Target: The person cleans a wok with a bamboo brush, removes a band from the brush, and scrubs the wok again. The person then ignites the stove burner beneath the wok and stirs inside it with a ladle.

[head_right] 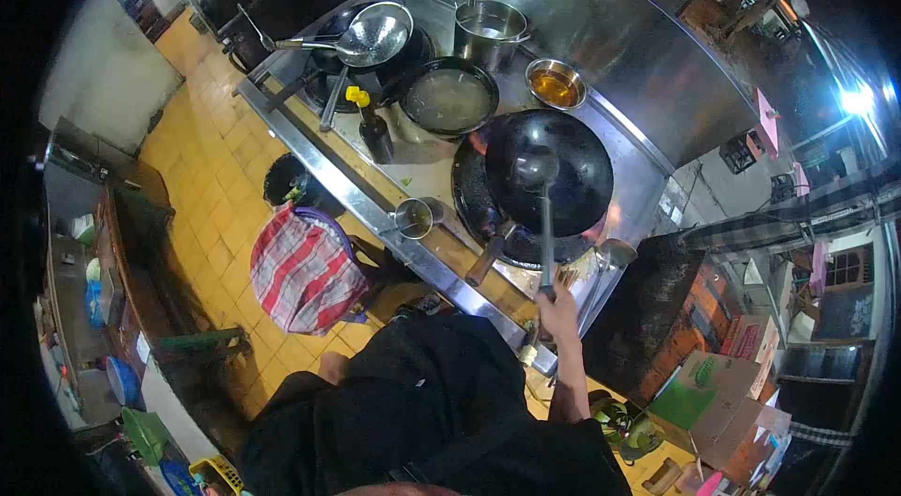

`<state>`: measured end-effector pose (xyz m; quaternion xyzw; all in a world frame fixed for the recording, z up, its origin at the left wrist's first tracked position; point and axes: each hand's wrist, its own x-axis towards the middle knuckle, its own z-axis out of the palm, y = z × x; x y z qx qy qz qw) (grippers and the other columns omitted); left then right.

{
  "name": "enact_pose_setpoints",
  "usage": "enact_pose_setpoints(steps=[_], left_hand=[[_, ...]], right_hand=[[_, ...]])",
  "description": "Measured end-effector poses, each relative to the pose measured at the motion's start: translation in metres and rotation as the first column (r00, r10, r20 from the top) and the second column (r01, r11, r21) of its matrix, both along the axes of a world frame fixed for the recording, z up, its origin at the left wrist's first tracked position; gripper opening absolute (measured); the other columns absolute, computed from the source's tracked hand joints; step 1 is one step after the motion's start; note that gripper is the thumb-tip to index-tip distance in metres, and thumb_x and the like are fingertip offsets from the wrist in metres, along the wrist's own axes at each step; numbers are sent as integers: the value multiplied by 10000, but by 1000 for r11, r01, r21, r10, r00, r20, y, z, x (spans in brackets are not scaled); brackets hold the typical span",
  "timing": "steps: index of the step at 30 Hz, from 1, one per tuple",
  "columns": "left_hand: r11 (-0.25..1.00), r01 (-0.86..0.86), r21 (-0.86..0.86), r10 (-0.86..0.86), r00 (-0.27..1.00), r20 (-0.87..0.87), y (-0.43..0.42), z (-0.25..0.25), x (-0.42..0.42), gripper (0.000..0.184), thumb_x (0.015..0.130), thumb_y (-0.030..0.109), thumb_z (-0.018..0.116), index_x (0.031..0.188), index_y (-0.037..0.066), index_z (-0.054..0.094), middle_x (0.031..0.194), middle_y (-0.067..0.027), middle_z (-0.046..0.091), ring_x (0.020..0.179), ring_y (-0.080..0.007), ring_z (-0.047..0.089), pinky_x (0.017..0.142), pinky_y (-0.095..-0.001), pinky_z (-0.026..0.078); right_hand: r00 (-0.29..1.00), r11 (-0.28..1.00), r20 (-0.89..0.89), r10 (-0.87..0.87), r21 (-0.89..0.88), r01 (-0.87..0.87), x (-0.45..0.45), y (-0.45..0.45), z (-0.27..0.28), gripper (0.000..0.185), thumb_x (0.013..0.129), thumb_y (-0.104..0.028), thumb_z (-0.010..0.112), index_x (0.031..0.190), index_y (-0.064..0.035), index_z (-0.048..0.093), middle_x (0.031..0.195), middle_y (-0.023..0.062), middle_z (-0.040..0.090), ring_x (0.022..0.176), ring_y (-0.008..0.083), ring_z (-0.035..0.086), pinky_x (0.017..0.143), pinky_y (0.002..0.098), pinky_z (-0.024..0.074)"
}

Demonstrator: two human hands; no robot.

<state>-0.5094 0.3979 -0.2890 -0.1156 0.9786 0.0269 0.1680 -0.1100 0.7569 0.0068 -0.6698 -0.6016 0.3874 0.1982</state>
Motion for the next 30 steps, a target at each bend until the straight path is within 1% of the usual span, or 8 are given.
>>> enact_pose_setpoints(steps=[2, 4, 8, 10, 11, 20, 24, 30], left_hand=[[1000, 3, 7, -2, 999, -43, 21, -3, -11, 259, 877, 257, 576, 940, 33, 688, 943, -140, 662, 848, -297, 634, 744, -472, 474], [1000, 2, -3, -2, 994, -112, 47, -8, -25, 267, 882, 256, 571, 970, 38, 697, 985, -140, 670, 885, -298, 644, 771, -476, 481], [974, -132, -186, 27, 876, -482, 94, -18, -45, 290, 892, 253, 563, 1031, 50, 717, 1069, -140, 687, 960, -299, 663, 825, -484, 495], [989, 111, 97, -39, 833, -551, 97, -4, -35, 600, 839, 305, 629, 1312, -29, 470, 1383, -272, 414, 1245, -442, 433, 1002, -538, 375], [930, 175, 324, -95, 964, -248, 99, 28, -30, 764, 818, 318, 644, 1417, -39, 332, 1469, -308, 288, 1306, -485, 339, 1069, -547, 311], [811, 495, 311, -543, 835, 86, 98, 31, -21, 1028, 762, 422, 700, 1466, -64, 130, 1531, -333, 55, 1412, -534, 29, 1152, -555, 162], [813, 415, 409, -520, 833, 188, 86, -11, -35, 1488, 563, 666, 814, 1470, -71, -107, 1463, -444, -133, 1395, -574, -54, 1144, -568, 186], [716, 698, 20, -600, 599, 531, 101, -20, -51, 1395, 593, 774, 675, 1492, -60, 11, 1475, -421, -100, 1381, -583, 52, 1105, -593, 257]], right_hand=[[847, 901, -503, -173, -427, -70, 13, -2, -10, 190, 871, -121, 603, 1027, -15, 625, 711, 113, 617, 493, 161, 589, 423, 329, 441], [833, 928, -521, -187, -371, -24, 8, -1, 14, 177, 879, -128, 620, 1035, -45, 629, 695, 93, 592, 446, 127, 534, 374, 306, 396], [985, 869, 118, 126, 466, -167, 1, 12, -12, 210, 868, -150, 614, 1000, 13, 624, 688, 80, 607, 573, 165, 592, 512, 328, 455], [996, 991, 76, -49, 126, 39, 6, 15, -25, 237, 860, -138, 607, 1028, 29, 618, 696, 82, 619, 625, 169, 589, 562, 338, 467], [992, 993, -92, -88, 71, 94, 17, 14, -47, 243, 858, -140, 606, 1026, 35, 613, 697, 77, 618, 595, 160, 581, 549, 325, 463], [912, 973, -396, -104, -230, 11, -5, -10, 19, 228, 899, -115, 590, 1111, -32, 611, 615, 3, 491, 430, 98, 478, 370, 250, 363], [998, 977, 66, -11, 215, -4, -10, 12, 22, 266, 921, -127, 597, 1161, -12, 601, 605, -12, 476, 466, 73, 479, 427, 270, 384], [990, 988, -7, -140, -68, 139, -9, 0, -2, 240, 887, -115, 608, 1089, 13, 609, 637, 23, 539, 455, 105, 499, 422, 291, 398]])
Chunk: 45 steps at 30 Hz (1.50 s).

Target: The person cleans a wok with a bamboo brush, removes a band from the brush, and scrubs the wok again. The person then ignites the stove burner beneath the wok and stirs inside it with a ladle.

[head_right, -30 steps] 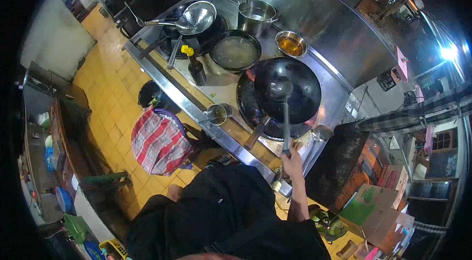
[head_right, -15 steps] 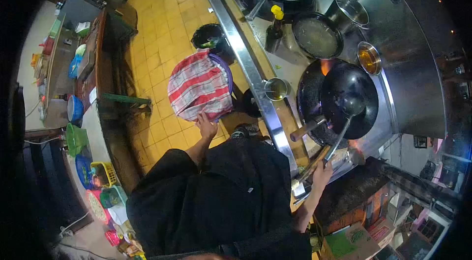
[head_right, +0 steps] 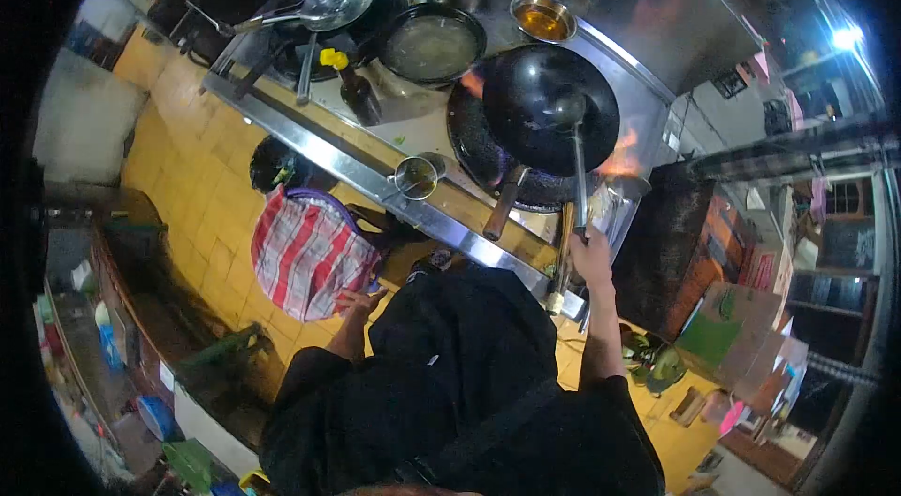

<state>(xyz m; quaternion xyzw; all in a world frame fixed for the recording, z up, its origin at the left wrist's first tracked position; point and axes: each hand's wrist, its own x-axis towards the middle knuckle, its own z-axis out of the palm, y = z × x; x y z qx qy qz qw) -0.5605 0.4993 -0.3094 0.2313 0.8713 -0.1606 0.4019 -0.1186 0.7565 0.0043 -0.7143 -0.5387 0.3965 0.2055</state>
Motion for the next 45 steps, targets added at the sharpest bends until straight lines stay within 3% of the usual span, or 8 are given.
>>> enact_pose_setpoints(steps=[6, 9, 15, 22, 23, 25, 34, 45], left_hand=[[992, 23, -122, -11, 995, 97, -6, -14, -14, 1430, 538, 899, 529, 1505, -34, 40, 1509, -370, -17, 1399, -523, 83, 1111, -612, 219], [984, 43, -172, -24, 994, 110, -8, -19, -19, 1459, 510, 962, 456, 1511, -21, 54, 1526, -344, 25, 1407, -492, 99, 1114, -621, 200], [941, 282, -190, -256, 955, 150, -6, -2, -33, 965, 731, 702, 404, 1481, 120, 235, 1364, -231, 353, 1336, -414, 303, 1039, -619, 299], [208, 931, 302, -805, 338, -488, -47, -30, -45, 430, 939, 268, 454, 1364, 305, 499, 847, -184, 654, 626, -315, 646, 473, -554, 490], [791, 580, 195, -470, 780, -414, -39, -37, -31, 573, 938, 413, 471, 1439, 177, 323, 1133, -280, 487, 855, -424, 574, 704, -631, 437], [974, 72, 216, -68, 997, -28, -17, -3, -34, 692, 890, 417, 546, 1446, 125, 255, 1209, -314, 363, 975, -455, 441, 804, -620, 351], [723, -267, 638, 257, 960, 111, -32, 25, -3, 1204, 737, 432, 796, 1471, -71, -15, 1475, -433, -92, 1399, -559, -34, 1152, -580, 66], [757, -338, 559, 342, 934, 101, -29, 26, 0, 1235, 714, 458, 806, 1483, -49, -17, 1470, -427, -141, 1356, -626, -12, 1129, -623, 81]], right_hand=[[848, 963, -515, -121, -268, -25, -10, -9, 49, 161, 888, -124, 612, 991, -2, 624, 610, 32, 546, 486, 103, 521, 446, 291, 413], [988, 958, 152, 28, 278, -70, -19, 5, 22, 251, 827, -180, 653, 980, 17, 621, 641, 166, 611, 527, 246, 595, 520, 367, 471], [987, 986, 157, 21, 159, -47, -8, 8, -19, 253, 815, -185, 620, 944, 33, 611, 700, 209, 632, 642, 296, 654, 630, 426, 489], [984, 984, -119, 133, 135, -117, -28, 56, 67, 164, 861, -143, 625, 894, 16, 602, 599, 32, 543, 447, 111, 525, 443, 285, 414], [977, 985, -192, 87, 164, -56, -38, 73, 62, 166, 857, -142, 626, 911, 13, 597, 596, 48, 547, 449, 124, 540, 448, 304, 423], [981, 970, -180, 70, 243, -25, -49, 126, 35, 200, 845, -152, 623, 946, 18, 593, 604, 98, 578, 473, 173, 592, 474, 342, 463], [959, 900, 265, 99, 388, -200, -74, 335, -49, 168, 790, -108, 577, 748, 54, 596, 563, 130, 620, 463, 234, 612, 495, 373, 510], [699, 985, -703, -131, -15, 170, -40, 239, 0, 99, 852, -84, 589, 796, -4, 575, 634, 84, 566, 457, 188, 551, 425, 325, 446]])
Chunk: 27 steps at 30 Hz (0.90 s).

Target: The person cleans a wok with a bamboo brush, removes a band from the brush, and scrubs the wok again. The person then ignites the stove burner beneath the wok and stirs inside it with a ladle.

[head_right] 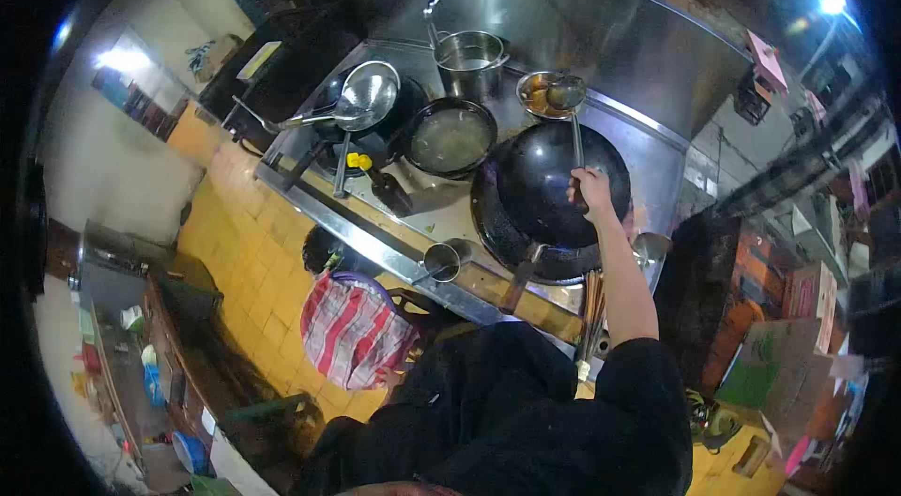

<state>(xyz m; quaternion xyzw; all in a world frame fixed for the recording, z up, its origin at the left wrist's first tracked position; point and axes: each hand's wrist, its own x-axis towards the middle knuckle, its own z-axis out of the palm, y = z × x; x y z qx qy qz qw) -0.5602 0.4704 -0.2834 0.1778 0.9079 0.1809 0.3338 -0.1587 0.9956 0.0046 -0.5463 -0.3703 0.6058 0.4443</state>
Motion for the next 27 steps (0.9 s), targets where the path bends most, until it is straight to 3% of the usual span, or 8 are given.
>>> enact_pose_setpoints(steps=[7, 15, 17, 21, 23, 25, 26, 27], left_hand=[[987, 92, -130, -84, 994, 65, 8, -3, -6, 1240, 712, 475, 800, 1488, -34, -22, 1471, -427, -141, 1354, -627, 2, 1125, -627, 97], [977, 142, -159, -127, 987, 101, 17, 1, -6, 1245, 709, 494, 793, 1493, -17, -27, 1471, -426, -142, 1352, -629, 17, 1120, -631, 115], [980, 135, -145, -120, 987, 105, 17, 3, -8, 1246, 708, 499, 791, 1495, -13, -29, 1471, -426, -143, 1351, -630, 21, 1119, -632, 120], [983, 133, -129, -120, 987, 106, 17, 7, -10, 1249, 707, 509, 788, 1497, -4, -32, 1471, -425, -143, 1350, -631, 29, 1117, -634, 129], [983, 134, -126, -120, 987, 110, 16, 3, -10, 1250, 706, 514, 786, 1499, 0, -33, 1471, -425, -144, 1350, -631, 33, 1116, -635, 133], [982, 140, -127, -125, 985, 118, 13, 5, -9, 1251, 705, 519, 784, 1500, 4, -34, 1471, -425, -144, 1349, -632, 37, 1115, -636, 138], [982, 141, -126, -125, 984, 123, 14, 9, -8, 1252, 705, 521, 784, 1501, 6, -35, 1471, -425, -144, 1349, -632, 38, 1114, -637, 140], [982, 140, -126, -125, 984, 124, 13, 9, -9, 1253, 705, 523, 783, 1501, 9, -36, 1471, -425, -144, 1349, -632, 40, 1113, -637, 142]], right_hand=[[995, 999, -99, -2, -38, -2, 60, -115, 37, 109, 867, -76, 610, 942, -24, 549, 694, 60, 558, 457, 143, 526, 392, 283, 419], [987, 999, 160, -26, 25, 23, 60, -169, 11, 117, 836, -49, 627, 945, -31, 591, 615, 32, 537, 429, 133, 519, 385, 282, 425], [996, 999, 80, -34, -26, 36, 56, -165, 12, 278, 852, -45, 614, 1126, -8, 592, 669, 52, 564, 478, 135, 551, 401, 284, 414], [984, 999, -174, -42, -26, 38, 27, -114, 18, 124, 848, -38, 607, 966, -6, 587, 695, 61, 581, 480, 136, 553, 392, 284, 417], [999, 998, -11, -38, 53, 39, 1, -85, 30, 37, 843, -62, 598, 855, -46, 568, 603, 46, 541, 457, 140, 539, 389, 276, 417], [968, 980, 251, 28, 186, -77, 0, -41, 4, 135, 814, -81, 621, 926, -10, 597, 645, 94, 607, 477, 195, 588, 429, 327, 465], [967, 980, 252, 30, 185, -79, -3, -32, 7, 135, 814, -81, 621, 926, -10, 597, 645, 94, 607, 477, 195, 588, 429, 327, 465], [854, 964, 517, -52, 250, -93, -6, -24, 7, 252, 810, -89, 640, 1050, -25, 597, 643, 94, 604, 478, 185, 591, 424, 329, 458]])
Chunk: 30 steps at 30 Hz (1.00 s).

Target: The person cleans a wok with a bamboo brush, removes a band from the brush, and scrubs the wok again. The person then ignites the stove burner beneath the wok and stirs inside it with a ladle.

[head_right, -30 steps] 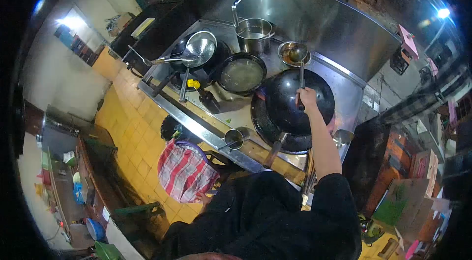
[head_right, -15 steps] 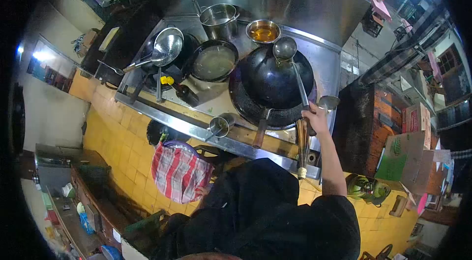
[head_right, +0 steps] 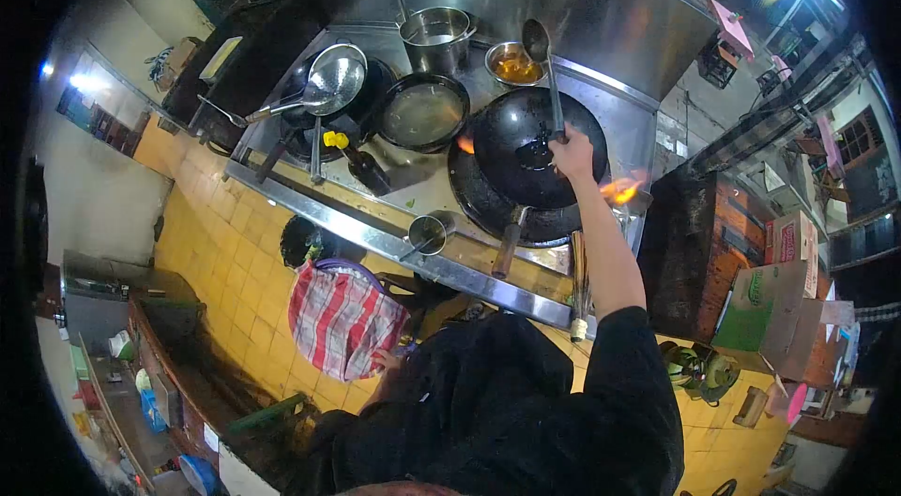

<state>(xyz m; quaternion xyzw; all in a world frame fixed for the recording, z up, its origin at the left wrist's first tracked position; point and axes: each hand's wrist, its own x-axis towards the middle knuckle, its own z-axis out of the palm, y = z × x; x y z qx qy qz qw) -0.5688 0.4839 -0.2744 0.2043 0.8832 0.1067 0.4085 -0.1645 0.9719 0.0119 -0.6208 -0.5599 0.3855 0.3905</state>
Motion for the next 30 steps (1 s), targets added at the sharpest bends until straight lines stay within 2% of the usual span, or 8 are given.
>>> enact_pose_setpoints(steps=[1, 9, 15, 18, 20, 22, 24, 30], left_hand=[[1000, 2, 0, -2, 1000, 1, 0, 0, -1, 1253, 704, 526, 782, 1502, 11, -36, 1471, -425, -144, 1348, -632, 42, 1113, -638, 145], [998, 10, -67, -7, 999, 41, -4, -4, 5, 1259, 701, 545, 775, 1507, 28, -42, 1471, -424, -145, 1346, -634, 58, 1108, -642, 163], [992, 40, -122, -31, 997, 78, -3, -4, 8, 1263, 699, 559, 770, 1511, 40, -46, 1472, -424, -146, 1345, -636, 69, 1105, -645, 176], [989, 55, -139, -42, 994, 96, -2, -1, 7, 1265, 698, 567, 767, 1513, 47, -48, 1472, -423, -146, 1344, -637, 75, 1103, -647, 183], [988, 63, -142, -48, 993, 108, -1, -2, 6, 1266, 697, 572, 765, 1515, 51, -49, 1472, -423, -147, 1343, -637, 79, 1102, -648, 188], [987, 69, -145, -52, 992, 118, -3, -2, 5, 1267, 697, 576, 764, 1516, 55, -51, 1472, -423, -147, 1343, -638, 83, 1101, -649, 192], [988, 63, -139, -45, 991, 128, -2, -3, 6, 1269, 696, 581, 762, 1517, 60, -52, 1472, -423, -147, 1342, -638, 87, 1100, -650, 197], [994, 32, -105, -15, 987, 158, -27, 15, 2, 1272, 694, 593, 758, 1521, 70, -56, 1472, -422, -148, 1341, -639, 97, 1097, -652, 208]], right_hand=[[957, 994, 283, -64, 99, 37, -3, 2, 2, 377, 806, -97, 660, 1174, -40, 598, 641, 94, 601, 480, 176, 594, 418, 331, 452], [947, 960, 315, -64, 277, -27, 31, -147, -3, 619, 774, -184, 707, 1327, 13, 510, 618, 61, 568, 535, 175, 558, 605, 366, 480], [959, 990, 253, -126, -22, 136, 45, -219, -69, 248, 822, -75, 634, 1053, 15, 627, 607, 21, 548, 476, 105, 513, 476, 305, 436], [915, 983, 403, -13, 172, -62, 38, -224, -72, 97, 848, -53, 602, 931, -8, 624, 597, 29, 554, 399, 103, 481, 386, 285, 382], [967, 936, -233, -104, -351, 17, 15, -210, -22, 172, 819, -79, 632, 974, -6, 638, 600, 44, 570, 489, 149, 558, 458, 311, 433], [997, 962, 77, 0, -272, 21, 20, -196, -65, 416, 789, -138, 662, 1156, 33, 570, 713, 187, 627, 577, 273, 601, 584, 374, 504], [639, 929, 722, -266, 369, -30, 3, -196, -86, 380, 796, -131, 656, 1124, 42, 575, 692, 145, 627, 587, 234, 604, 582, 361, 506], [997, 920, -12, -70, -387, 60, -8, -227, -13, 200, 856, -160, 583, 850, 36, 620, 628, 108, 602, 495, 178, 579, 482, 312, 458]])
